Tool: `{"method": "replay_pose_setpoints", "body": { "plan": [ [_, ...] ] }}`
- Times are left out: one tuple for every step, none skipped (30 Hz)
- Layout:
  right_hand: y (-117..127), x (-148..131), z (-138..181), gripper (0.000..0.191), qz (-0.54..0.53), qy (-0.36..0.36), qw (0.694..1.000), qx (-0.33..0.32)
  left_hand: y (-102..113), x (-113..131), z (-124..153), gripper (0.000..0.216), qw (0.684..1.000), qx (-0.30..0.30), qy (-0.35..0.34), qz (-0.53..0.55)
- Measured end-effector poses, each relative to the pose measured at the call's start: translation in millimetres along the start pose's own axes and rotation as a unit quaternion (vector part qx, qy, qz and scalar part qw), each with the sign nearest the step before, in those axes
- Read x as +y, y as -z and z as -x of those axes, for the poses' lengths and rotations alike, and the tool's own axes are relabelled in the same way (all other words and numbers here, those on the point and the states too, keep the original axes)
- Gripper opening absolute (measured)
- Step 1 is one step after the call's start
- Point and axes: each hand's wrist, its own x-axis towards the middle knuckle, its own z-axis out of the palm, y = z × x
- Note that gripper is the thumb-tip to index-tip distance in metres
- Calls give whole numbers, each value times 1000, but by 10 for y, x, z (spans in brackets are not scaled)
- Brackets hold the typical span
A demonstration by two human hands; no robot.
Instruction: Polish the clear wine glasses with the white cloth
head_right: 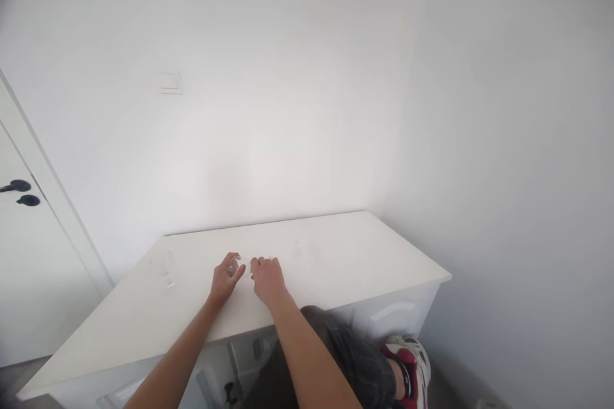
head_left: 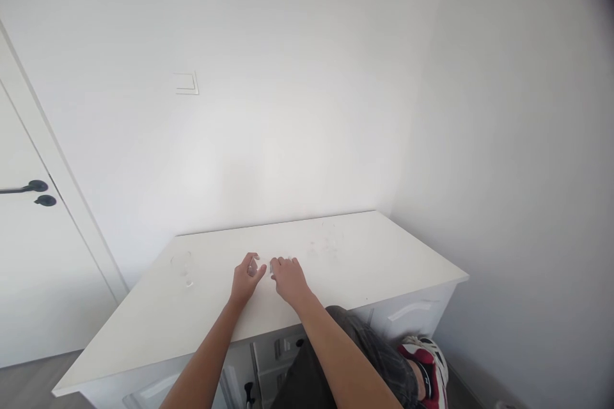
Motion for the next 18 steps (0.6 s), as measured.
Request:
{"method": "replay_pose_setpoints", "body": {
  "plan": [
    [9, -18, 1, 17, 23, 15, 1000, 8, 2, 10, 20, 25, 1000, 11, 15, -12],
    [21, -31, 2, 17, 26, 20, 999, 3, 12, 21, 44, 26, 999, 13, 29, -15],
    [35, -37, 4, 15, 12, 16, 1000, -13, 34, 33, 73, 27, 999, 2, 39, -5],
    [47, -34, 6, 14, -16, 4, 999, -37, 69, 43, 107, 28, 999, -20, 44, 18],
    [57, -24, 9, 14, -55, -8, 996, -63, 118, 50, 147, 28, 996, -51, 43, 51],
    [63, -8, 10, 14, -100, -14, 991, -87, 180, 53, 190, 31, 992, -86, 37, 87],
    [64, 11, 11, 15, -145, -12, 984, -103, 251, 50, 234, 37, 986, -118, 30, 117],
    [60, 30, 11, 15, -182, -3, 977, -110, 327, 42, 274, 44, 980, -146, 24, 133],
    [50, 46, 9, 16, -204, 12, 973, -111, 402, 29, 308, 47, 977, -166, 20, 130],
    [37, 56, 7, 16, -206, 28, 972, -108, 468, 13, 333, 46, 975, -189, 18, 115],
    [22, 58, 5, 15, -187, 43, 976, -105, 522, -5, 347, 44, 973, -211, 14, 95],
    [9, 53, 3, 16, -151, 58, 982, -102, 559, -22, 349, 42, 971, -227, 14, 76],
    [-2, 40, 0, 16, -104, 75, 987, -96, 578, -37, 341, 40, 969, -237, 21, 61],
    [-8, 21, -2, 17, -53, 93, 990, -88, 582, -48, 325, 38, 969, -240, 34, 52],
    [-8, -1, -5, 18, -4, 110, 991, -78, 573, -56, 303, 35, 969, -237, 55, 47],
    [-2, -24, -8, 18, 38, 125, 989, -69, 556, -60, 278, 31, 968, -233, 81, 46],
    [7, -45, -11, 19, 70, 137, 986, -62, 538, -61, 254, 29, 966, -232, 105, 47],
    [18, -62, -13, 18, 93, 145, 983, -58, 523, -61, 234, 29, 963, -234, 124, 49]
  ]
}}
